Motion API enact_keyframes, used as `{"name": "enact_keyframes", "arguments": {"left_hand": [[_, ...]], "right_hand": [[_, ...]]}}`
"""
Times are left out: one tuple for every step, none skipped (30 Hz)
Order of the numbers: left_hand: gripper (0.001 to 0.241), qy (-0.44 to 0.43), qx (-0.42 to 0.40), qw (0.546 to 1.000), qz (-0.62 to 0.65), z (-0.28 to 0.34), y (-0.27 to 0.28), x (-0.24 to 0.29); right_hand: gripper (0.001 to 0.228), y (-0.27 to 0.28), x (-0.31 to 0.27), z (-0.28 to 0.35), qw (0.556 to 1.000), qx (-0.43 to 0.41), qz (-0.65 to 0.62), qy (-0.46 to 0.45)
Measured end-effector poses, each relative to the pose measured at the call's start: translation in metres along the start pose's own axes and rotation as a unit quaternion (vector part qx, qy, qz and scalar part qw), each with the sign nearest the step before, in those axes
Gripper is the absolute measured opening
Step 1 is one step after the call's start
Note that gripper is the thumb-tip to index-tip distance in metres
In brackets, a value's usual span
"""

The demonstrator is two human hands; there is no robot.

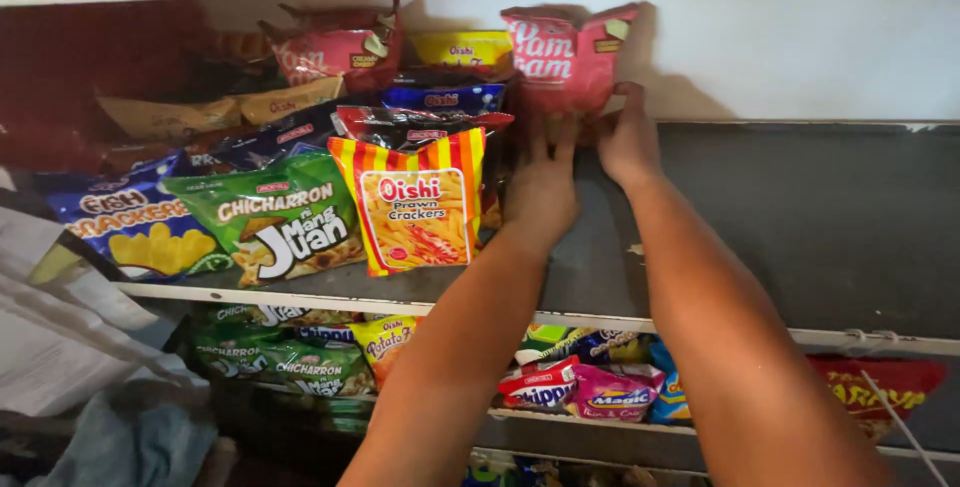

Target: Restocking various snack bags from a cardboard box on the floor onto metal storage shelves.

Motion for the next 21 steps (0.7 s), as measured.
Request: {"name": "enact_keyframes", "arguments": {"left_hand": [[0.101,0.002,-0.011,1.0,-0.007,0.0,-0.003,0.0],[0.101,0.004,-0.02,1.0,-0.015,-0.001,-0.004,0.0],[0.101,0.003,-0.021,1.0,-0.014,-0.002,-0.005,0.0],[0.101,-0.01,-0.011,1.0,-0.025,-0.003,-0.004,0.002],[0.101,-0.024,-0.001,0.999,-0.036,-0.003,-0.003,0.003],[0.101,-0.022,-0.002,0.999,-0.036,-0.003,-0.003,0.002],[0.099,-0.029,-0.002,0.998,-0.049,-0.002,-0.004,0.003],[0.096,-0.037,-0.004,0.997,-0.061,-0.002,-0.005,0.004],[0.096,-0.037,-0.006,0.998,-0.06,-0.003,-0.011,0.002],[0.092,-0.059,0.015,0.994,-0.088,-0.004,-0.013,0.002],[0.088,-0.081,0.036,0.989,-0.117,-0.005,-0.015,0.003],[0.088,-0.08,0.034,0.99,-0.116,-0.005,-0.015,0.004],[0.082,-0.103,0.058,0.984,-0.131,-0.003,-0.011,0.009],[0.076,-0.126,0.084,0.978,-0.144,-0.001,-0.007,0.015],[0.076,-0.124,0.082,0.979,-0.143,-0.001,-0.005,0.016],[0.072,-0.143,0.098,0.977,-0.128,0.0,0.0,0.02],[0.068,-0.162,0.114,0.974,-0.113,0.002,0.005,0.025],[0.068,-0.164,0.103,0.975,-0.11,0.003,0.008,0.029],[0.066,-0.192,0.1,0.973,-0.081,0.007,0.012,0.036],[0.065,-0.211,0.099,0.971,-0.049,0.013,0.016,0.042],[0.065,-0.205,0.091,0.973,-0.044,0.018,0.024,0.046]], "right_hand": [[0.052,0.002,-0.002,0.002,1.0,-0.001,-0.019,0.006],[0.052,0.003,-0.006,0.003,0.999,-0.003,-0.039,0.014],[0.052,0.002,-0.006,0.003,0.999,-0.002,-0.038,0.014],[0.055,0.004,-0.009,0.003,0.999,0.026,-0.032,0.035],[0.058,0.005,-0.013,0.004,0.997,0.055,-0.026,0.056],[0.058,0.007,-0.017,0.006,0.997,0.053,-0.026,0.055],[0.061,0.013,-0.024,0.009,0.993,0.087,-0.019,0.074],[0.064,0.021,-0.03,0.012,0.988,0.121,-0.011,0.091],[0.064,0.029,-0.036,0.013,0.989,0.12,-0.009,0.089],[0.065,0.038,-0.044,0.016,0.987,0.136,-0.001,0.087],[0.067,0.047,-0.053,0.018,0.985,0.151,0.008,0.086],[0.067,0.05,-0.055,0.02,0.985,0.149,0.009,0.083],[0.063,0.054,-0.057,0.023,0.985,0.156,0.028,0.076],[0.059,0.059,-0.059,0.026,0.983,0.161,0.047,0.069],[0.059,0.06,-0.06,0.027,0.984,0.159,0.049,0.068],[0.048,0.06,-0.061,0.029,0.985,0.148,0.048,0.068],[0.037,0.06,-0.062,0.031,0.987,0.137,0.047,0.069],[0.037,0.063,-0.058,0.035,0.988,0.135,0.051,0.058],[0.027,0.067,-0.058,0.041,0.986,0.145,0.042,0.077],[0.019,0.071,-0.057,0.049,0.983,0.148,0.035,0.101],[0.019,0.081,-0.061,0.062,0.985,0.139,0.039,0.095]]}}
Point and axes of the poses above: each hand's wrist, its own z-axis away from the middle knuckle, its own y-axis out of the back of the hand, x = y × z, the point moved 7 cm from there along -z, towards the middle knuckle, and after that the axes turned 14 degrees about z, right-handed, at the moved point
